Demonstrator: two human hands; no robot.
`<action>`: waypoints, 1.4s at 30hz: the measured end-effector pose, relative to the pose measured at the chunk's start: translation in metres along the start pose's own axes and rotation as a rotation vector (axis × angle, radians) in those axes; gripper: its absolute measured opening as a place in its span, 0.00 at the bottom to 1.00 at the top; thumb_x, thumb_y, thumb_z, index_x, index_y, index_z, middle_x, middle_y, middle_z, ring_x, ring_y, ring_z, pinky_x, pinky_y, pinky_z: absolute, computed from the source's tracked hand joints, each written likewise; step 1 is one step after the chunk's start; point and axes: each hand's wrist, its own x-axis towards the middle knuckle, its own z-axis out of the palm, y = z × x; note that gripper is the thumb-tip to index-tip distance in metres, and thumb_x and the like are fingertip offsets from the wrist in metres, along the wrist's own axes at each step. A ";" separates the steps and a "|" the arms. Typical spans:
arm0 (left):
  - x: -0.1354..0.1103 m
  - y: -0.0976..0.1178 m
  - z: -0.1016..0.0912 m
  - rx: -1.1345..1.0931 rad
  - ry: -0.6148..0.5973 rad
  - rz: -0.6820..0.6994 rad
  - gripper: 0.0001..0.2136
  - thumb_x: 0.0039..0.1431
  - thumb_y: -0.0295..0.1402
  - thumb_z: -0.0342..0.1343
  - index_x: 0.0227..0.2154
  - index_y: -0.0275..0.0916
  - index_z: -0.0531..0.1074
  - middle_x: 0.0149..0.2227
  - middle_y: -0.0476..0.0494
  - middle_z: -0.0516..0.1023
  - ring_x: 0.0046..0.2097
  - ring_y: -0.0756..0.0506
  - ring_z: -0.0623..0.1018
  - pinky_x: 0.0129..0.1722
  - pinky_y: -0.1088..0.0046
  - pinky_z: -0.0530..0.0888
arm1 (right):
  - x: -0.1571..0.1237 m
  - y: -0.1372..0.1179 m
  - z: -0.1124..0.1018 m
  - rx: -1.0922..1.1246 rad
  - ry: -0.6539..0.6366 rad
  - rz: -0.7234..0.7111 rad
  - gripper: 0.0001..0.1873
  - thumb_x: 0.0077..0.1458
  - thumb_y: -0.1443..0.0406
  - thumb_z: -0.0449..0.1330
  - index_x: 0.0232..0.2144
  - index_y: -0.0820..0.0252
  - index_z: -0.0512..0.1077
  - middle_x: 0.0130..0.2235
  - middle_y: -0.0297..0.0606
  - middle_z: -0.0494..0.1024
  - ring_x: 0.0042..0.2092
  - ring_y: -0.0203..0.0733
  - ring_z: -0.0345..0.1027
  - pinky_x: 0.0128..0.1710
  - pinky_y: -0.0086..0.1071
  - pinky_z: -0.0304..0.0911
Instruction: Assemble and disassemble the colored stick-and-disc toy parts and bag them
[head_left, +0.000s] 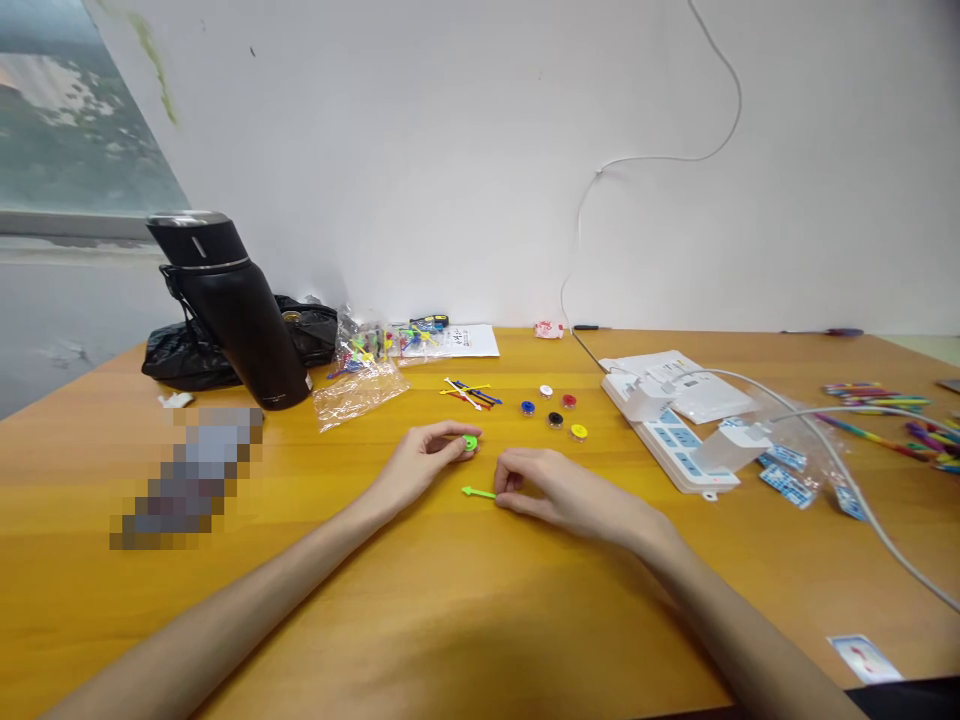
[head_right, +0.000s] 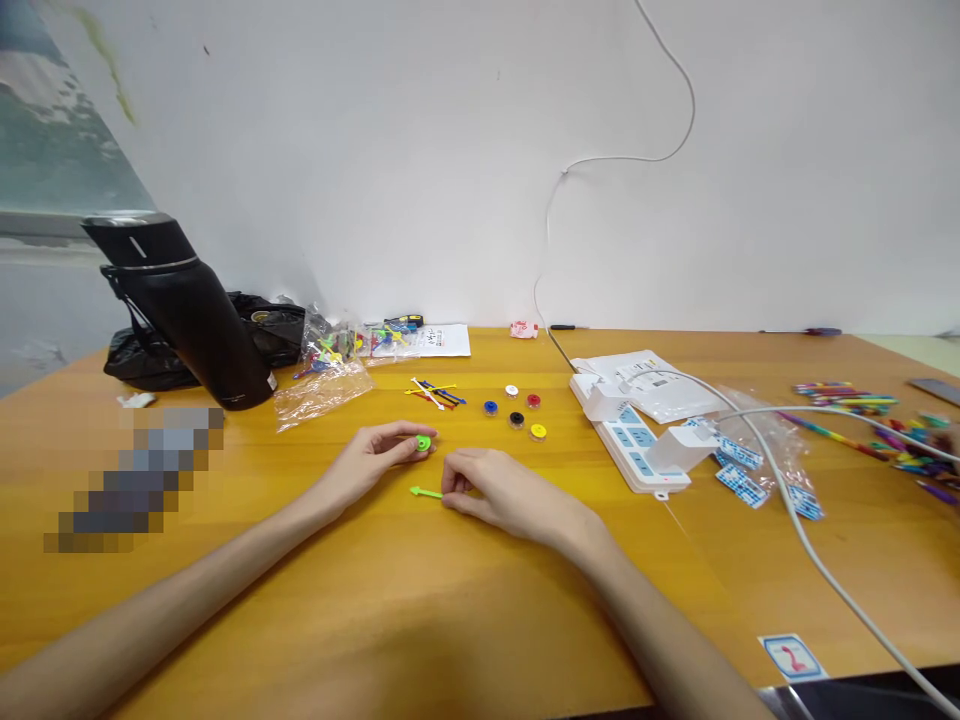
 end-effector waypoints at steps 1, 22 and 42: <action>0.000 0.000 0.000 -0.007 0.002 -0.004 0.20 0.57 0.45 0.65 0.47 0.37 0.80 0.49 0.37 0.83 0.49 0.40 0.82 0.56 0.62 0.73 | 0.000 0.000 0.000 0.040 0.008 0.006 0.05 0.64 0.62 0.60 0.37 0.56 0.75 0.37 0.37 0.80 0.37 0.42 0.72 0.37 0.33 0.66; -0.007 0.010 0.006 -0.191 0.032 -0.039 0.20 0.56 0.43 0.68 0.48 0.38 0.78 0.47 0.38 0.84 0.49 0.40 0.83 0.56 0.62 0.75 | 0.023 0.014 0.010 0.571 0.259 0.092 0.22 0.50 0.50 0.71 0.32 0.59 0.70 0.31 0.32 0.74 0.33 0.37 0.69 0.37 0.31 0.66; -0.006 0.007 0.007 -0.168 0.054 -0.027 0.19 0.55 0.43 0.68 0.45 0.37 0.78 0.48 0.38 0.83 0.51 0.39 0.81 0.58 0.60 0.72 | 0.022 0.012 0.008 0.588 0.339 0.102 0.17 0.65 0.49 0.56 0.42 0.54 0.63 0.39 0.40 0.84 0.46 0.46 0.77 0.54 0.45 0.68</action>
